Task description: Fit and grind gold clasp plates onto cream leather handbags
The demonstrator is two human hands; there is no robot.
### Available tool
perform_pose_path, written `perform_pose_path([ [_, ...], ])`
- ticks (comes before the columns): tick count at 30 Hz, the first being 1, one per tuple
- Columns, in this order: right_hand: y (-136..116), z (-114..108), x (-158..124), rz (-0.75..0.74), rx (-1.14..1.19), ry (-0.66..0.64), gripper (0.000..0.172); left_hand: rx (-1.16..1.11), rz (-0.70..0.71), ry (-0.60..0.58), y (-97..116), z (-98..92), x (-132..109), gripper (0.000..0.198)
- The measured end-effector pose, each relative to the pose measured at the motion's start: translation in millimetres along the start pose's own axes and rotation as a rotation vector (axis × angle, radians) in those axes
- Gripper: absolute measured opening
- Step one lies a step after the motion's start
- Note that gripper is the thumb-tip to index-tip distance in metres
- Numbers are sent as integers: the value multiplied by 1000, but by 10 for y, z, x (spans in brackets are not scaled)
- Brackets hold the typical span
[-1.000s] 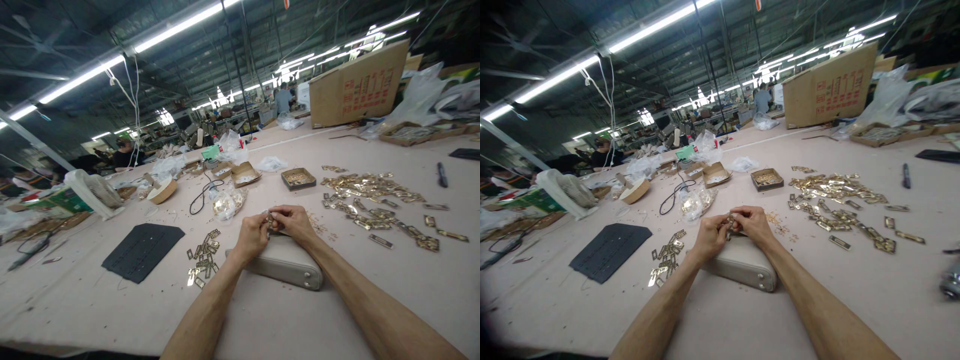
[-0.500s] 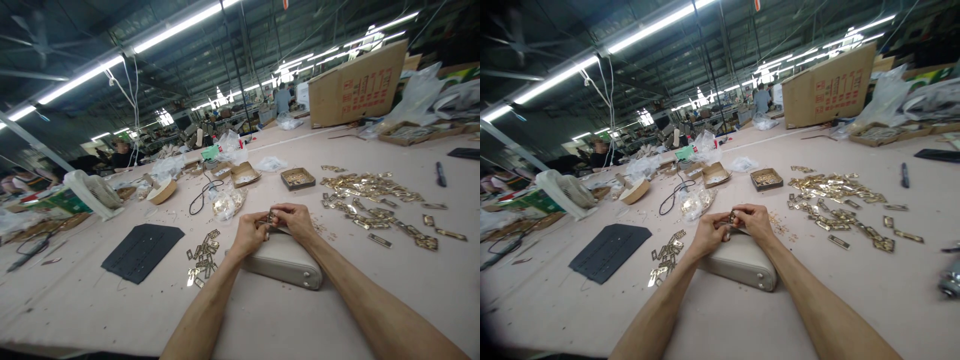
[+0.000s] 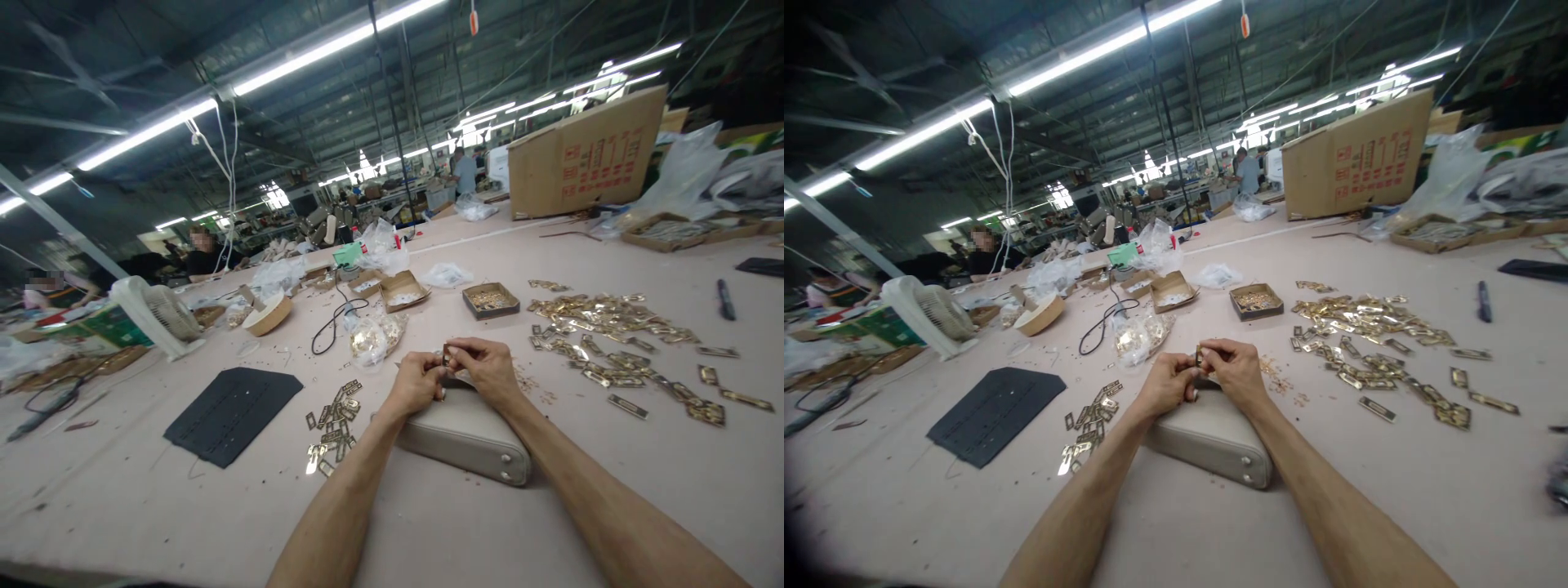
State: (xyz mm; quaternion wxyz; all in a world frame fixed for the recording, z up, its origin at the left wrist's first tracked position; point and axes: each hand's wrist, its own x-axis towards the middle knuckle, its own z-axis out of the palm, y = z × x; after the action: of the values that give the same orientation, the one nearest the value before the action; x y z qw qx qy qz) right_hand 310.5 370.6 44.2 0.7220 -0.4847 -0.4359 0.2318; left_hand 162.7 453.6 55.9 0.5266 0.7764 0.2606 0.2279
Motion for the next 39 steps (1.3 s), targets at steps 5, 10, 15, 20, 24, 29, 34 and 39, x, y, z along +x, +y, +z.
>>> perform_pose_path([
  [5, 24, 5, 1, -20, -16, 2, 33, -13, -37, -9, 13, -1, -11, 20],
  [10, 28, 4, -7, -2, -43, 15, 34, -43, -67, -12, 77, 4, -43, 23],
  [15, 25, 4, -8, 3, -47, 27, 34, -57, -92, -24, 106, -2, -58, 25],
  [20, -28, 18, -19, 15, -63, 34, 34, -60, -109, -23, 116, -8, -53, 24],
  [24, -64, 25, -33, 24, -51, 39, 34, -77, -110, -19, 110, 0, -55, 23],
  [29, -79, 23, -39, 3, -37, 32, 31, -98, -119, -22, 48, 7, -39, 21],
  [34, -60, 4, -32, 6, -17, 21, 31, -117, -124, -29, 9, 3, -25, 19],
  [39, -27, -21, -16, 85, 57, 27, 35, -142, -112, -46, 32, -7, -42, 22],
])
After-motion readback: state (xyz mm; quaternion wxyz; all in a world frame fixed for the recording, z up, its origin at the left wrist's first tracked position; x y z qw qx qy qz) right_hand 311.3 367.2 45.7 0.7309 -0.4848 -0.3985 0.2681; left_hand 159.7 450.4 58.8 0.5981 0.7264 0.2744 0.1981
